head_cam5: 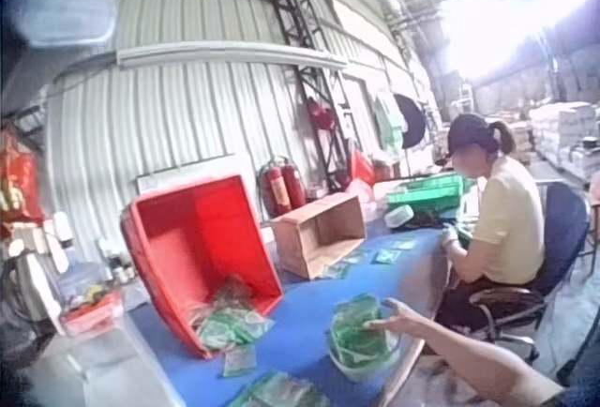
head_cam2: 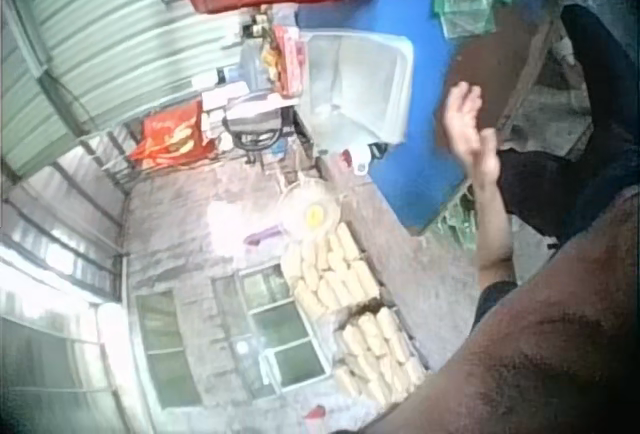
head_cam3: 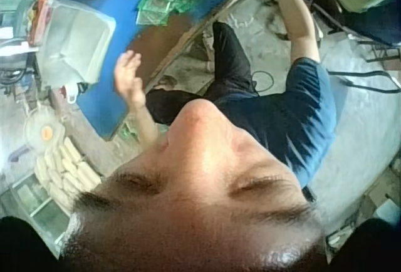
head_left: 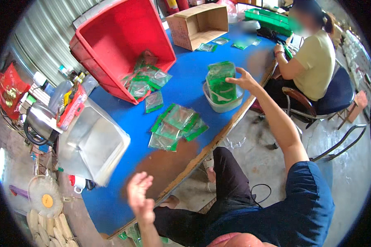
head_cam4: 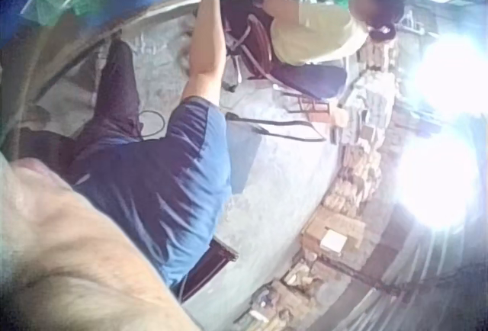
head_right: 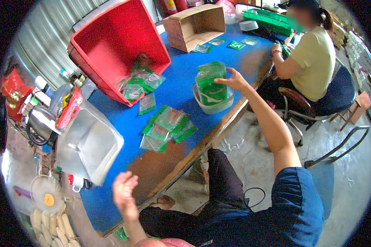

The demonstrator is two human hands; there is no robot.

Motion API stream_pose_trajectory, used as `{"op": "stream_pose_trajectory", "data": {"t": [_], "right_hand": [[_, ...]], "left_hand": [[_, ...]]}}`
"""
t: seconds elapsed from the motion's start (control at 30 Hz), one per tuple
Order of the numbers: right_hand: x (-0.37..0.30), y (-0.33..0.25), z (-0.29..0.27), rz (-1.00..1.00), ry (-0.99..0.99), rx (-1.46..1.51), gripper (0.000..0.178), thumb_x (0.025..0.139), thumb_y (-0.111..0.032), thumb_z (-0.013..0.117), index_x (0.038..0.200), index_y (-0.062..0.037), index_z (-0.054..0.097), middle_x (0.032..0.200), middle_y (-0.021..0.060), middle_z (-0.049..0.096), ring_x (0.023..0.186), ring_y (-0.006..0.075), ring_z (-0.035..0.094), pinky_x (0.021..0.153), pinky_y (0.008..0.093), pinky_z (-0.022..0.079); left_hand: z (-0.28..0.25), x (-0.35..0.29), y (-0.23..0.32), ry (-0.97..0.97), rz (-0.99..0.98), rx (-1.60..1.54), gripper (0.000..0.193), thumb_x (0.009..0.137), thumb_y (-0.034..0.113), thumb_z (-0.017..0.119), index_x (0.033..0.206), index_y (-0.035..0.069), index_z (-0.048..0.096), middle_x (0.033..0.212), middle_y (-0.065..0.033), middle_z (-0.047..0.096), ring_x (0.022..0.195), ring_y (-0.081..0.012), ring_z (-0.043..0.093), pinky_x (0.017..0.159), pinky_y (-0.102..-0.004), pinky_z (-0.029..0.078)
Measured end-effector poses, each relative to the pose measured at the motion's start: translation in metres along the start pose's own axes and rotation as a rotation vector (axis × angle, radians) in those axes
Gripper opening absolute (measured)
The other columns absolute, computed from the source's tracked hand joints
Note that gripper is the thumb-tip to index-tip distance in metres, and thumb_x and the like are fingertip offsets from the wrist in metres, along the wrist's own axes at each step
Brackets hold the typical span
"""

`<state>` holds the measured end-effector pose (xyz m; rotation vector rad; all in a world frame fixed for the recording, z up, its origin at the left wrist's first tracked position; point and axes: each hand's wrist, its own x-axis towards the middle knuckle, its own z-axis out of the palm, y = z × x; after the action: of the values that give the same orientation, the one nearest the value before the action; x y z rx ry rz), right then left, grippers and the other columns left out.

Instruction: The recorder is counting and packing small green plastic products into larger transparent plastic bags.

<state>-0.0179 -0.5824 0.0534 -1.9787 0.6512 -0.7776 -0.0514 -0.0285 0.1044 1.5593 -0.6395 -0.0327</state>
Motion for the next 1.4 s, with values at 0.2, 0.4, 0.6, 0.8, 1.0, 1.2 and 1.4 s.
{"op": "stream_pose_trajectory", "data": {"t": [0.2, 0.4, 0.6, 0.8, 1.0, 1.2, 1.4], "right_hand": [[0.009, 0.031, 0.010, -0.368, -0.046, -0.183, 0.041, 0.086, -0.024, 0.074, 0.120, -0.0030, 0.064, 0.110, 0.0201, 0.067, 0.104, 0.0251, 0.062, 0.093, 0.0394, 0.049], [-0.067, -0.106, 0.020, -0.375, 0.018, -0.159, 0.028, 0.098, -0.020, 0.060, 0.119, -0.0022, 0.058, 0.102, 0.0229, 0.067, 0.088, 0.0337, 0.069, 0.076, 0.0410, 0.053], [-0.146, -0.144, 0.115, -0.531, -0.547, 0.169, 0.029, 0.098, -0.012, 0.060, 0.123, 0.0012, 0.057, 0.109, 0.0105, 0.069, 0.099, 0.0189, 0.064, 0.088, 0.0335, 0.050], [-0.235, -0.148, 0.222, -0.132, -1.103, 0.798, 0.056, 0.087, -0.013, 0.074, 0.135, -0.0042, 0.046, 0.124, 0.0058, 0.058, 0.116, 0.0185, 0.053, 0.100, 0.0345, 0.045], [-0.268, -0.162, 0.232, -0.552, -0.998, 0.205, 0.107, 0.070, -0.014, 0.087, 0.150, -0.0061, 0.017, 0.126, 0.0263, 0.057, 0.120, 0.0424, 0.057, 0.098, 0.0448, 0.048], [-0.267, -0.157, 0.248, -0.569, -0.959, 0.293, 0.104, 0.071, -0.014, 0.086, 0.149, -0.0061, 0.016, 0.125, 0.0260, 0.059, 0.117, 0.0423, 0.058, 0.096, 0.0456, 0.049], [-0.275, -0.153, 0.256, -0.573, -0.934, 0.221, 0.109, 0.074, -0.020, 0.084, 0.153, -0.0065, 0.010, 0.129, 0.0259, 0.057, 0.120, 0.0419, 0.057, 0.098, 0.0475, 0.049]], "left_hand": [[0.011, -0.062, -0.072, 0.005, -0.225, -0.069, 0.085, 0.079, 0.031, 0.083, 0.143, -0.003, 0.038, 0.140, -0.0162, 0.051, 0.122, -0.0265, 0.057, 0.102, -0.0373, 0.043], [0.014, -0.038, -0.049, 0.002, 0.060, 0.314, 0.108, 0.070, 0.038, 0.089, 0.150, 0.000, 0.028, 0.154, -0.0198, 0.034, 0.142, -0.0316, 0.037, 0.114, -0.0449, 0.034], [0.033, 0.037, -0.063, 0.130, 0.292, 0.320, 0.153, 0.059, 0.039, 0.095, 0.152, 0.006, -0.023, 0.162, -0.0247, -0.005, 0.151, -0.0340, 0.003, 0.121, -0.0473, 0.010], [-0.039, 0.023, -0.093, -0.064, 0.054, -0.004, 0.133, 0.060, 0.013, 0.094, 0.158, 0.008, 0.003, 0.156, -0.0166, 0.027, 0.144, -0.0254, 0.028, 0.118, -0.0402, 0.026], [-0.054, 0.003, -0.120, 0.082, 0.014, 0.042, 0.098, 0.072, 0.004, 0.085, 0.151, 0.006, 0.026, 0.139, -0.0079, 0.047, 0.130, -0.0201, 0.044, 0.112, -0.0369, 0.035], [-0.063, 0.009, -0.093, 0.080, 0.040, 0.123, 0.104, 0.069, 0.008, 0.088, 0.150, 0.008, 0.023, 0.141, -0.0099, 0.045, 0.130, -0.0220, 0.044, 0.112, -0.0389, 0.034], [-0.070, -0.001, -0.119, 0.097, -0.002, 0.255, 0.104, 0.069, 0.012, 0.089, 0.151, 0.006, 0.025, 0.144, -0.0124, 0.045, 0.134, -0.0250, 0.043, 0.115, -0.0412, 0.032]]}}
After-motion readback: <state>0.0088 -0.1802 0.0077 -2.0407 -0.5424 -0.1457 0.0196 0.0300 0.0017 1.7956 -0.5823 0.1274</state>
